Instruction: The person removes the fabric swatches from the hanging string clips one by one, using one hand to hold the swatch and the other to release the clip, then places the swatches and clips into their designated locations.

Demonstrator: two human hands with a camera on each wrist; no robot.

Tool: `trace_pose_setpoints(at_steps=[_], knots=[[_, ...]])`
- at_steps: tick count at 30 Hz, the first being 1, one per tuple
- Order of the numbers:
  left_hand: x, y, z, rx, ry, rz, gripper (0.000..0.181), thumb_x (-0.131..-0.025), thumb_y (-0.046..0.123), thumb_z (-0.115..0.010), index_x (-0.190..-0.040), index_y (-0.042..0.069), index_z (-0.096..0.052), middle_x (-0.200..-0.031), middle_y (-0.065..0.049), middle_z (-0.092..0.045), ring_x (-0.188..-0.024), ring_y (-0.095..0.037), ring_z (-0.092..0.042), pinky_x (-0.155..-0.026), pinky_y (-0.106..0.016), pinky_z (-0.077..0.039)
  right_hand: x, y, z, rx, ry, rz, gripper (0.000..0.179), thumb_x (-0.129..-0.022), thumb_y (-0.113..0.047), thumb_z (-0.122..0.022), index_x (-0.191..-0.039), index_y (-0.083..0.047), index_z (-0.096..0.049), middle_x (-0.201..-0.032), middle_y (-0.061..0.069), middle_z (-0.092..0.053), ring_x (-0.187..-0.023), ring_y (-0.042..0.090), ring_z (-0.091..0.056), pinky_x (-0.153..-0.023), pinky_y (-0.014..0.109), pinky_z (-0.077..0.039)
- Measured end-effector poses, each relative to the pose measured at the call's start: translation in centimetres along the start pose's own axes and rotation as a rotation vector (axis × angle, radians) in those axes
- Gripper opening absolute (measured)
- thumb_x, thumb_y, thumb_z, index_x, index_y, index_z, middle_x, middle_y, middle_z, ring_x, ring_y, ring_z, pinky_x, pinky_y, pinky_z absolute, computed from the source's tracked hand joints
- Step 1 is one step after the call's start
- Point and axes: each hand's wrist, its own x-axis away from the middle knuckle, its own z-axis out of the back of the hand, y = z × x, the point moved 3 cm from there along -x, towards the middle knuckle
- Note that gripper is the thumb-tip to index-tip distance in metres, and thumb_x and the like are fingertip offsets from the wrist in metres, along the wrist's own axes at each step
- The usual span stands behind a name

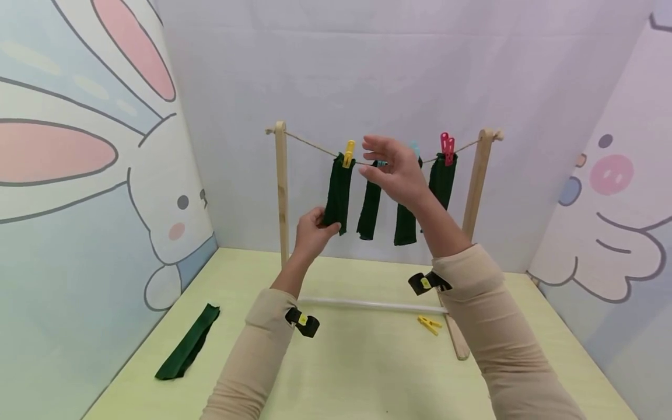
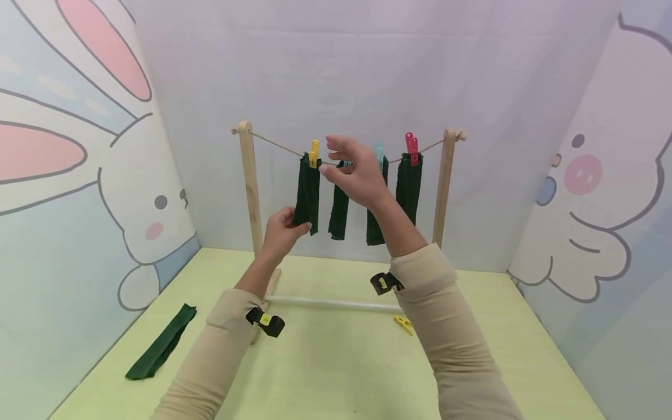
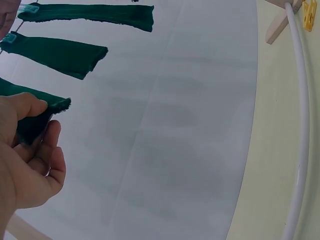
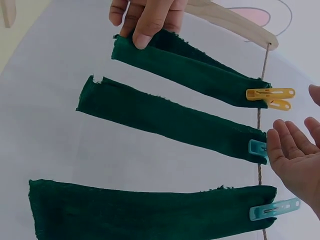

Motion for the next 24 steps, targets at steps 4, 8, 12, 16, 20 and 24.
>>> trace_pose_setpoints(at_steps=[4,8,12,16,20,24], knots=[[0.2,-0.1,0.1,-0.030,-0.005,-0.025,0.014,-0.083,0.004,-0.066,-0.096,-0.003,-0.062,-0.092,-0.013,-0.062,-0.082,-0.024,-0.058,-0.074,-0.033,-0.048,-0.5,-0.2,-0.4,0.069,0.000,-0.025,0.050,-0.089,-0.010,-0.063,-0.134,-0.001,-0.045,-0.129,0.015,-0.052,-0.109,0.026,-0.055,-0.088,0.037,-0.046],[0.2,-0.3,0.3,-0.043,0.004,-0.041,0.016,-0.084,0.004,-0.065,-0.098,-0.003,-0.064,-0.092,-0.014,-0.062,-0.082,-0.024,-0.059,-0.073,-0.033,-0.048,-0.9,-0.2,-0.8,0.108,0.016,-0.071,0.050,-0.089,-0.015,-0.064,-0.134,-0.003,-0.047,-0.127,0.014,-0.054,-0.102,0.023,-0.058,-0.085,0.035,-0.047],[0.2,-0.5,0.6,-0.039,0.006,-0.043,0.019,-0.085,0.005,-0.065,-0.101,-0.004,-0.065,-0.096,-0.015,-0.063,-0.085,-0.024,-0.060,-0.075,-0.034,-0.048,-1.4,-0.1,-1.3,0.139,-0.002,-0.147,0.051,-0.089,-0.016,-0.064,-0.135,-0.005,-0.045,-0.128,0.013,-0.054,-0.099,0.021,-0.058,-0.081,0.034,-0.049],[0.2,-0.7,0.8,-0.025,-0.010,-0.037,0.019,-0.085,0.005,-0.067,-0.101,-0.005,-0.066,-0.097,-0.016,-0.064,-0.088,-0.025,-0.061,-0.078,-0.034,-0.048,-1.9,0.1,-1.8,0.161,-0.032,-0.197,0.052,-0.091,-0.017,-0.062,-0.138,-0.006,-0.042,-0.126,0.013,-0.054,-0.099,0.020,-0.058,-0.079,0.033,-0.049],[0.2,-0.7,1.1,-0.022,-0.010,-0.047,0.017,-0.083,0.003,-0.068,-0.097,-0.006,-0.067,-0.095,-0.018,-0.065,-0.088,-0.027,-0.062,-0.076,-0.033,-0.048,-1.9,-0.2,-1.9,0.170,-0.012,-0.175,0.047,-0.091,-0.021,-0.061,-0.134,-0.006,-0.047,-0.116,0.013,-0.059,-0.095,0.021,-0.057,-0.074,0.032,-0.047],[0.2,-0.6,1.3,-0.020,-0.006,-0.060,0.016,-0.082,0.002,-0.069,-0.094,-0.007,-0.067,-0.093,-0.017,-0.066,-0.086,-0.025,-0.063,-0.074,-0.030,-0.048,-1.6,-0.4,-1.7,0.205,0.055,-0.084,0.035,-0.089,-0.020,-0.065,-0.117,-0.001,-0.060,-0.100,0.012,-0.064,-0.087,0.020,-0.059,-0.070,0.028,-0.046]])
